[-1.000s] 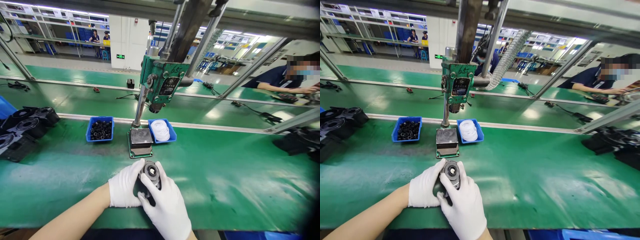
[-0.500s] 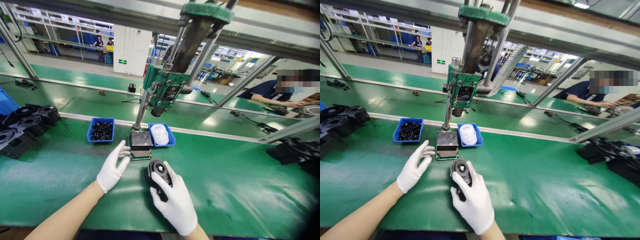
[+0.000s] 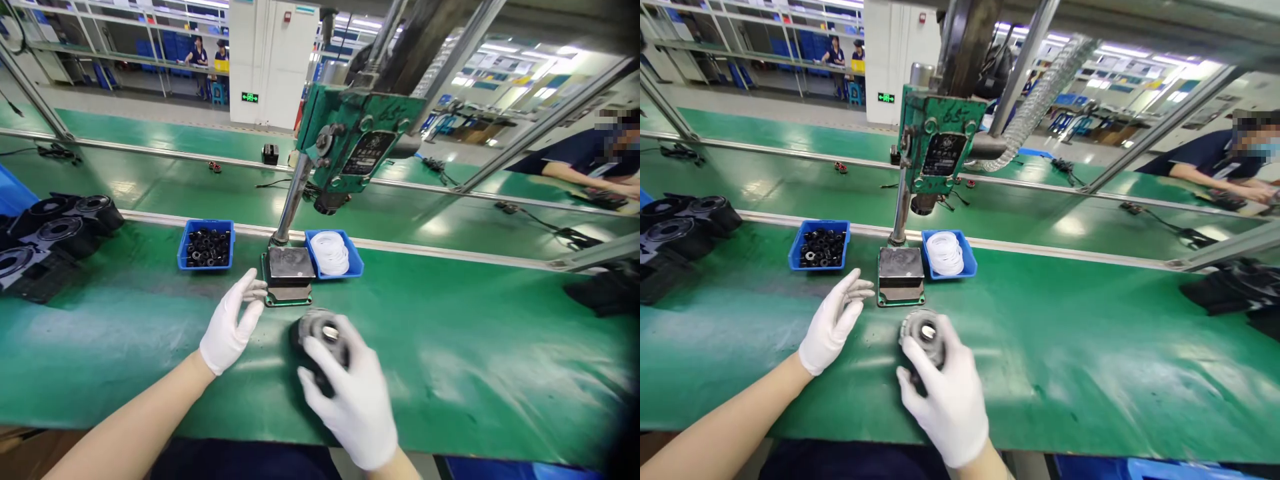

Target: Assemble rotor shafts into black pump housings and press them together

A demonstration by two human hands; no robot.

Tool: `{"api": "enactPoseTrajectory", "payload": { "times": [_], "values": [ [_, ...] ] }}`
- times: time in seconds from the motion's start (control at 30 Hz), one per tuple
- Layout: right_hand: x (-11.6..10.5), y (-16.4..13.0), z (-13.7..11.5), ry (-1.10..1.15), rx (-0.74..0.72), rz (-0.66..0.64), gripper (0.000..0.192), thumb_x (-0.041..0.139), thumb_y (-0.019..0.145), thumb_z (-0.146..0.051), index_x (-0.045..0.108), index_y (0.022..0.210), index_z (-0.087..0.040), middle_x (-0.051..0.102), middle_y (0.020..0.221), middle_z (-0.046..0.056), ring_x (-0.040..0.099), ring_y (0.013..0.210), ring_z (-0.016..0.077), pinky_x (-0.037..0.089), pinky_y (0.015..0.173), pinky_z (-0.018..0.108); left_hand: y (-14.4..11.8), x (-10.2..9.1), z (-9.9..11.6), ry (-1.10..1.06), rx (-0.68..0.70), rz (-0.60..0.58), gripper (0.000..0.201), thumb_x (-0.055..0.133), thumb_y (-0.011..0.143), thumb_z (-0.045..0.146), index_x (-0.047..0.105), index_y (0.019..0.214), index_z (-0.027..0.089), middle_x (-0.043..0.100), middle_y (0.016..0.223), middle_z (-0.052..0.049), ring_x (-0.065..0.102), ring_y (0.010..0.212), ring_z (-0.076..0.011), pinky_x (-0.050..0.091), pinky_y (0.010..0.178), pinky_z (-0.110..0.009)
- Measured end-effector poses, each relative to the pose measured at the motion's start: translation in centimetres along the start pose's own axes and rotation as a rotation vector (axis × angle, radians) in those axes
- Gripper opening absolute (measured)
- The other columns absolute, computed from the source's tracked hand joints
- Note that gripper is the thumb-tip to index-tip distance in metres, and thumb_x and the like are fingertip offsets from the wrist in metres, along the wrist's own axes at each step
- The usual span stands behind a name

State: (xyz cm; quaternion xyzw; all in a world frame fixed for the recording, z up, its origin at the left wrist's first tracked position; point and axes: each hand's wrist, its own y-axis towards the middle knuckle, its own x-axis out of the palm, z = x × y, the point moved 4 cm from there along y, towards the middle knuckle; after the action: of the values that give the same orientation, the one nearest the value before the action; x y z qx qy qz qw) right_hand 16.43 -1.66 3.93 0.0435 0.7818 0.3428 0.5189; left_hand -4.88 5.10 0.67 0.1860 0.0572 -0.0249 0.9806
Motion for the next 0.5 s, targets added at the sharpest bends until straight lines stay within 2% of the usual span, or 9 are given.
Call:
{"api": "enactPoseTrajectory", "payload": {
  "times": [0.07,0.1,0.2,0.27,0.33,0.4,0.43,0.47,0.5],
  "values": [
    [0.3,-0.4,-0.5,0.006,-0.003,-0.124,0.043,0.065,0.082,-0.024,0.064,0.125,-0.029,0.028,0.152,0.016,0.059,0.102,0.0364,0.056,0.075,0.052,-0.7,0.9,0.5,0.012,0.014,-0.166,0.065,0.053,0.096,0.039,0.022,0.151,0.027,0.047,0.139,-0.014,0.053,0.124,-0.0265,0.042,0.107,-0.048],
    [0.4,-0.5,-0.7,0.032,-0.002,-0.179,0.049,0.064,0.083,-0.026,0.059,0.131,-0.029,0.027,0.154,0.016,0.059,0.106,0.0375,0.056,0.077,0.053,-1.1,1.6,0.6,0.028,-0.009,-0.262,0.079,0.062,0.090,0.043,0.016,0.153,0.027,0.042,0.145,-0.015,0.048,0.130,-0.0295,0.038,0.110,-0.051],
    [0.0,-0.5,-0.3,0.193,0.091,-0.220,0.059,0.059,0.089,-0.033,0.043,0.146,-0.027,0.030,0.154,0.015,0.048,0.127,0.0396,0.052,0.094,0.056,-2.3,3.6,0.8,0.080,-0.134,-0.469,0.133,0.089,0.059,0.043,-0.001,0.155,0.024,0.030,0.154,-0.018,0.033,0.141,-0.0378,0.027,0.116,-0.058],
    [0.1,0.0,0.5,0.394,0.236,-0.181,0.062,0.050,0.096,-0.035,0.028,0.153,-0.027,0.037,0.152,0.013,0.043,0.134,0.0342,0.046,0.104,0.054,-2.6,4.9,1.0,0.108,-0.204,-0.496,0.146,0.093,0.048,0.036,-0.006,0.154,0.022,0.028,0.155,-0.019,0.029,0.142,-0.0392,0.024,0.118,-0.058],
    [0.9,0.5,1.4,0.673,0.353,-0.176,0.059,0.042,0.101,-0.035,0.020,0.155,-0.027,0.041,0.150,0.011,0.044,0.135,0.0281,0.043,0.108,0.050,-2.5,5.8,1.3,0.117,-0.250,-0.462,0.138,0.089,0.053,0.028,-0.004,0.155,0.020,0.028,0.155,-0.018,0.030,0.142,-0.0373,0.025,0.118,-0.056],
    [1.6,0.7,2.1,0.872,0.392,-0.200,0.057,0.045,0.101,-0.038,0.027,0.153,-0.025,0.044,0.149,0.011,0.045,0.134,0.0271,0.042,0.110,0.048,-2.3,6.3,1.6,0.113,-0.275,-0.413,0.125,0.080,0.060,0.022,-0.002,0.155,0.018,0.032,0.154,-0.017,0.033,0.141,-0.0348,0.027,0.118,-0.053],
    [1.7,0.7,2.7,0.904,0.406,-0.177,0.053,0.051,0.098,-0.040,0.040,0.147,-0.024,0.049,0.144,0.011,0.047,0.132,0.0286,0.042,0.110,0.048,-2.1,6.4,1.8,0.106,-0.279,-0.395,0.120,0.076,0.062,0.020,-0.001,0.155,0.017,0.034,0.153,-0.017,0.035,0.141,-0.0339,0.028,0.118,-0.052],
    [1.5,0.5,3.4,0.900,0.431,-0.111,0.045,0.056,0.096,-0.041,0.054,0.137,-0.022,0.060,0.132,0.012,0.053,0.126,0.0300,0.045,0.107,0.049,-2.0,6.4,1.9,0.100,-0.280,-0.385,0.118,0.073,0.062,0.019,-0.001,0.155,0.016,0.036,0.152,-0.017,0.037,0.140,-0.0336,0.029,0.118,-0.052],
    [1.2,0.3,4.1,0.882,0.464,-0.018,0.033,0.056,0.096,-0.041,0.065,0.122,-0.022,0.071,0.109,0.011,0.063,0.111,0.0297,0.050,0.100,0.048,-1.9,6.3,1.9,0.099,-0.285,-0.379,0.118,0.072,0.062,0.019,0.000,0.154,0.015,0.038,0.150,-0.017,0.038,0.139,-0.0339,0.029,0.118,-0.052]
  ]
}}
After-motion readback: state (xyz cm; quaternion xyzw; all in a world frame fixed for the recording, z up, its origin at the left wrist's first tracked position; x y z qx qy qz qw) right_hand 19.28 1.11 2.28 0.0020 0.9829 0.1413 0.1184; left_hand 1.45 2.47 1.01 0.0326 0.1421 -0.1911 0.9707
